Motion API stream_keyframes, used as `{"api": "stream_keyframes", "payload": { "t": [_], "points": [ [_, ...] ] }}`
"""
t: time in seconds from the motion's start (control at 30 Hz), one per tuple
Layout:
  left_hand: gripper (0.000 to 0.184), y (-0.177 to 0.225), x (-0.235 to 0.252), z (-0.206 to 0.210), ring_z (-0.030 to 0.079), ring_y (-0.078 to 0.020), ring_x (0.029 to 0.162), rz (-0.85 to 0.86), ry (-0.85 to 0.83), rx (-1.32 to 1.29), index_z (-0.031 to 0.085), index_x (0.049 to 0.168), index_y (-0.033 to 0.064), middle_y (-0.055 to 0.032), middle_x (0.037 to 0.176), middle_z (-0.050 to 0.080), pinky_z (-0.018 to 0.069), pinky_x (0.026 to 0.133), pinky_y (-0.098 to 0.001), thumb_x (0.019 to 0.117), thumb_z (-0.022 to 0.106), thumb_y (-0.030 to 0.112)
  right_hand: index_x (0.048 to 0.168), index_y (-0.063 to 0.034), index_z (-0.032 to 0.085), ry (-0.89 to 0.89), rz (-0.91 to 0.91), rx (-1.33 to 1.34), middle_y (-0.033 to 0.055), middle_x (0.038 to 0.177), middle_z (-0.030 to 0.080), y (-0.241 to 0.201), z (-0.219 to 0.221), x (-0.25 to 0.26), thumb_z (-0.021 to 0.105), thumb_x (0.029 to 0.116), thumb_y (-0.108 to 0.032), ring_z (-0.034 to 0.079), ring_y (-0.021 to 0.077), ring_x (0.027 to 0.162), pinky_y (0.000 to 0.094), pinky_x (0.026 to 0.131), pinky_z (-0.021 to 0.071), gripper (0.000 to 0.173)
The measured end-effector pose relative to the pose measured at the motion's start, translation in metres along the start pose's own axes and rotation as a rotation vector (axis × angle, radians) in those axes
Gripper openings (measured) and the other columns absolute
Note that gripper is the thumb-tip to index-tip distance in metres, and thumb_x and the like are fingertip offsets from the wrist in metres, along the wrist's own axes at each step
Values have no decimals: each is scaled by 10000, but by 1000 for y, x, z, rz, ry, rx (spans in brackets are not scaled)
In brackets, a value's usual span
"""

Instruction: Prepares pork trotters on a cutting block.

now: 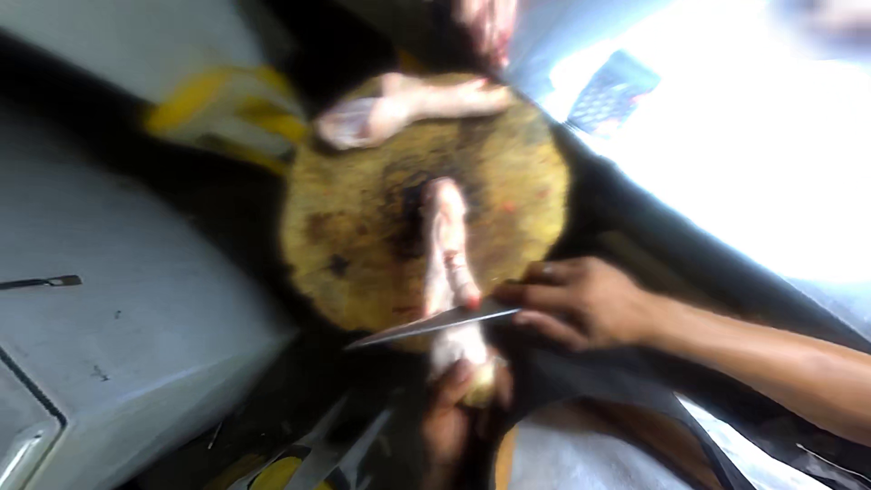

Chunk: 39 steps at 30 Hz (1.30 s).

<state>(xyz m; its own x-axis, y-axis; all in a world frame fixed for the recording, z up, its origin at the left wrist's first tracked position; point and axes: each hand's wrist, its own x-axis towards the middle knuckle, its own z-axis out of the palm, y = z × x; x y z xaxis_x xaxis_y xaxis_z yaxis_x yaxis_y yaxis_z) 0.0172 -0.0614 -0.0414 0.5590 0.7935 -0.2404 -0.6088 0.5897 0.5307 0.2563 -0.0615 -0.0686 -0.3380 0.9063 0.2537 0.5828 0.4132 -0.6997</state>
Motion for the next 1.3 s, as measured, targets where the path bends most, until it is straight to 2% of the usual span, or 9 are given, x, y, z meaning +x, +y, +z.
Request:
{"api": "stream_keyframes", "payload": {
  "t": [0.17,0.3,0.37,0.53,0.7,0.83,1.0,1.13,1.3],
  "points": [
    [376,11,2,-12,661,-90,595,-36,-87,-65,704,1147,13,-71,771,720,543,564,-217,1000,621,348,1064,-35,717,-130,37,599,28,831,681,-2,9,6,493,1091,-296,613,41,743,229,673,507,344],
    [424,11,3,-14,677,-116,612,-27,-110,-157,662,1245,-16,-78,752,719,562,605,-251,976,655,311,1151,-148,724,-59,-12,245,33,811,659,-14,4,5,449,1085,-419,628,151,692,335,576,498,392],
    [344,9,4,-9,678,-113,604,-28,-76,-143,708,1128,12,-59,731,717,555,597,-250,971,659,314,1210,-187,733,29,3,90,28,799,650,-3,12,10,438,1078,-449,621,158,653,339,531,495,416],
    [471,13,4,-11,671,-123,580,-40,-70,-173,649,1277,-31,-65,708,704,570,584,-274,956,675,313,1083,-87,716,-139,51,501,35,825,677,-4,13,10,475,1091,-369,630,108,735,311,663,517,371],
    [351,8,-2,-11,717,-111,684,-17,-65,-105,699,1181,-2,-82,810,749,579,668,-236,961,669,269,1154,-168,731,-118,18,239,24,779,635,0,5,13,437,1076,-456,610,163,653,361,553,490,420],
    [329,9,0,-16,713,-138,663,-1,-82,-145,708,1122,12,-82,764,737,577,650,-272,973,656,300,1078,-130,704,-195,59,388,31,734,605,-9,11,12,429,1089,-446,587,161,645,367,584,479,419],
    [533,5,-10,-25,689,-123,591,-55,-121,-245,638,1296,-47,-64,705,714,581,600,-267,955,669,361,1021,-131,685,-344,30,505,16,728,596,-15,2,5,434,1089,-439,589,141,656,361,585,466,403],
    [727,2,-13,-34,612,-100,494,-78,-140,-402,540,1397,-85,-23,614,638,545,526,-253,935,643,467,1074,-84,726,-192,70,708,1,797,665,-6,5,5,493,1088,-360,592,40,686,244,616,490,362],
    [587,-2,-12,-52,606,-120,565,-93,191,-169,573,1378,1,-130,958,715,512,502,-236,1008,543,455,1129,-110,716,10,356,921,-28,810,671,19,12,17,460,1101,-316,627,44,679,215,621,553,330]
  ]
}}
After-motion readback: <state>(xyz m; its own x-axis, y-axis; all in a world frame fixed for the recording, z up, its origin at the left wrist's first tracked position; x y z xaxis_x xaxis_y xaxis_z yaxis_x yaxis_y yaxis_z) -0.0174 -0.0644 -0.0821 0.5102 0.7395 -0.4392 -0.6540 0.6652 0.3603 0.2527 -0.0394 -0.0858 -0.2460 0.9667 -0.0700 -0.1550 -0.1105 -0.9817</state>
